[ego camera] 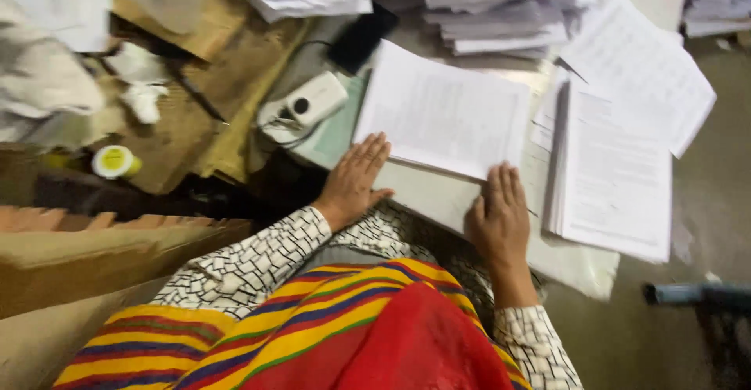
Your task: Organizing and stacking printed papers into different piles on a table.
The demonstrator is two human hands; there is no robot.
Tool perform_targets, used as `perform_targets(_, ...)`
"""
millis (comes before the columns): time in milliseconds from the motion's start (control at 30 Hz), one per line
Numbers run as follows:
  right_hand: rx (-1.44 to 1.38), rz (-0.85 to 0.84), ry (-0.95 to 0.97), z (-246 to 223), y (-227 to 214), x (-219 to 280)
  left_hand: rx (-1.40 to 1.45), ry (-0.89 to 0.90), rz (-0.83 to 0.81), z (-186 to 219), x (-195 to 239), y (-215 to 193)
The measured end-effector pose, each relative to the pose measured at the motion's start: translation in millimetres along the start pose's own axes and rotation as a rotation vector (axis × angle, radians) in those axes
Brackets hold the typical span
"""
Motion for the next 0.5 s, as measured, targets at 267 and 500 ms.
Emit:
perform_targets(267, 0.006, 0.090, 0.006, -5, -6, 0, -0.302, -0.110, 0.351, -83, -17, -3)
perform_targets(500, -0.010, 0.088, 0.054, -3, -7, -2, -0.044, -0.431, 0.126, -132, -22, -43)
Point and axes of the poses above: each hand's wrist, its own x-axis away from the middle knuckle, its own y-axis out of the palm, z = x × y, the point moved 4 cm from there along -x, towards the middle knuckle, and after that the axes turned 6 degrees about -z, right-handed, at the moved point
